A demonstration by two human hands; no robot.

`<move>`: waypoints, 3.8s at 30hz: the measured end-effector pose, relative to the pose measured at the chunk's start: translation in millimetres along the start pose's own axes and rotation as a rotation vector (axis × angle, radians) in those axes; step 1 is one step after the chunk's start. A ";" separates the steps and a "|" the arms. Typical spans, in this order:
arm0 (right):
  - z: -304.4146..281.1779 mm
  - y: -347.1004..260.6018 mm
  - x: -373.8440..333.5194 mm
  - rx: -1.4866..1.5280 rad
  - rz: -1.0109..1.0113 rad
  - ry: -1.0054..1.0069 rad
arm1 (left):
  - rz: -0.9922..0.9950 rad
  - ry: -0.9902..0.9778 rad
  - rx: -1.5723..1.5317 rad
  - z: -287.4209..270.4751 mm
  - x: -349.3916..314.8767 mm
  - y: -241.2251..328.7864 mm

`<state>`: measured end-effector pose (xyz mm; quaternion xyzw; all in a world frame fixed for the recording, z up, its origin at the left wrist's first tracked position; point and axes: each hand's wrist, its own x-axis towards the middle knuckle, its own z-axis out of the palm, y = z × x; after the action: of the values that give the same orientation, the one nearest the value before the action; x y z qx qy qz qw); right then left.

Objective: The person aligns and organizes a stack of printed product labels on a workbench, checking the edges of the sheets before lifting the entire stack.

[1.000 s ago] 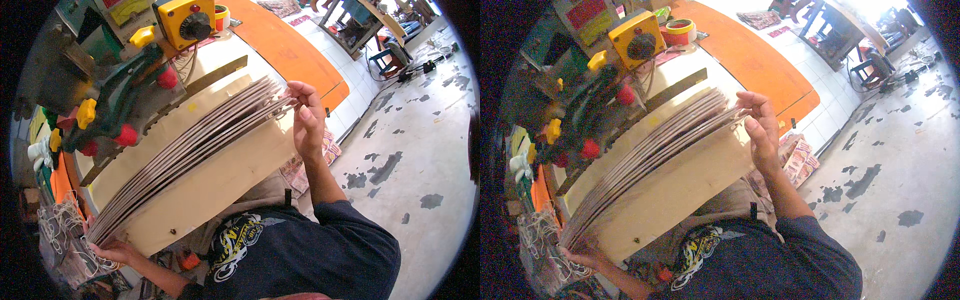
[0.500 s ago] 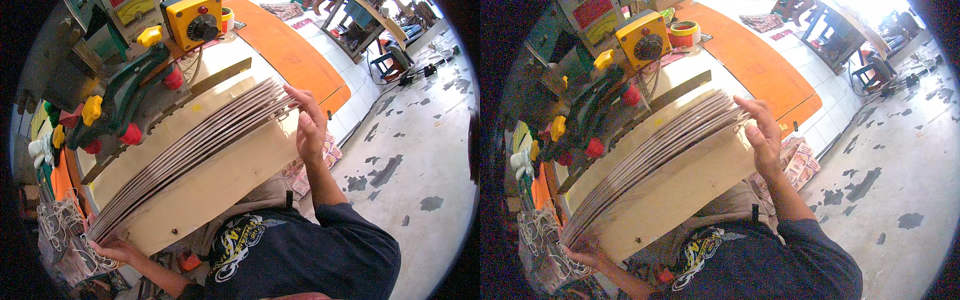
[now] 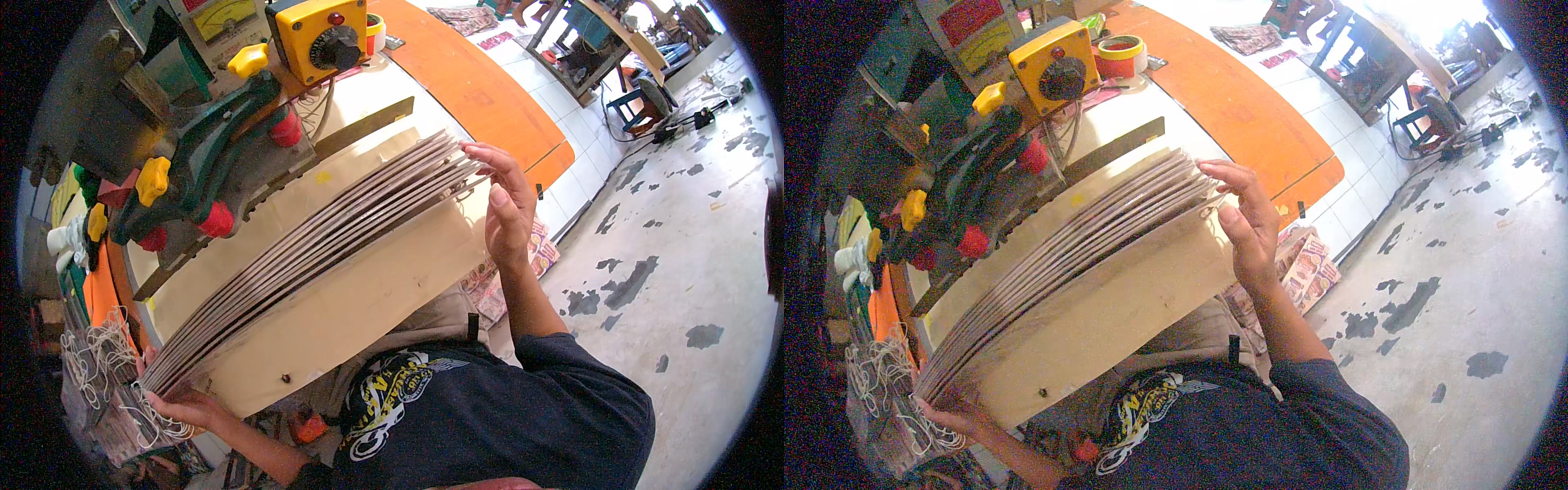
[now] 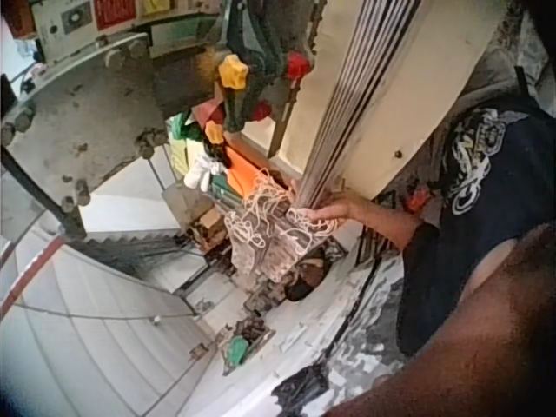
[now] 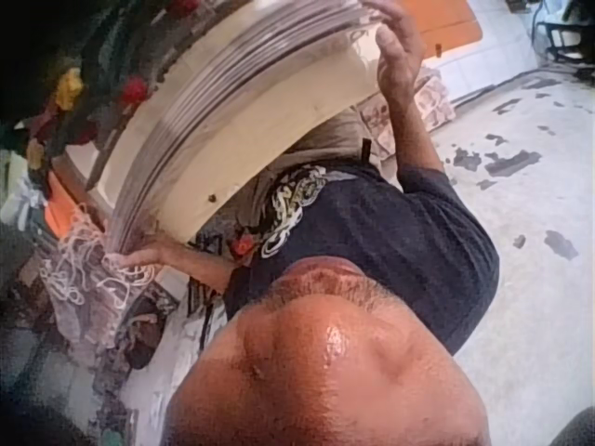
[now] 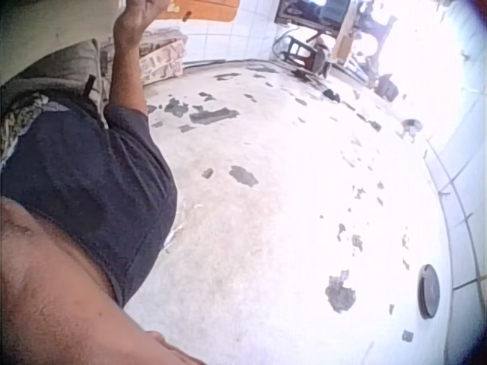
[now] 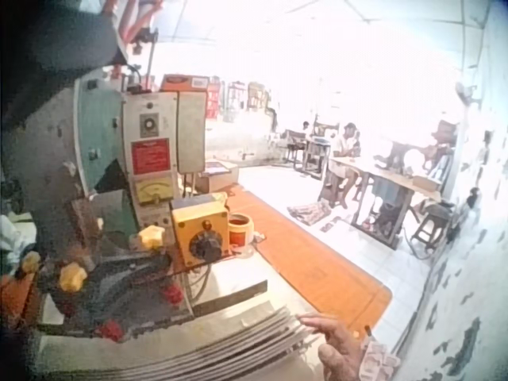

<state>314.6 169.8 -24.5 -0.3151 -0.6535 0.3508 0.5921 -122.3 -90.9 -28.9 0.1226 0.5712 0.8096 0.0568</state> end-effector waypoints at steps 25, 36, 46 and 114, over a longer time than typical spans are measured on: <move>7.4 -7.9 4.3 0.135 0.170 -0.002 | 0.031 -0.031 0.022 -10.2 3.9 -3.7; 7.7 -11.3 2.3 0.144 0.139 0.025 | 0.014 -0.006 0.030 -6.1 0.3 -1.6; 7.9 -7.8 0.4 0.187 0.110 -0.003 | 0.017 -0.052 -0.002 -15.9 5.0 -5.7; 0.1 43.2 11.6 0.062 0.274 -0.345 | -0.090 -0.172 0.054 -120.6 44.0 -75.0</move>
<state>313.2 203.4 -54.0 -0.3178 -0.6850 0.4966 0.4280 -200.1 -165.0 -131.7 0.1673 0.5907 0.7771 0.1388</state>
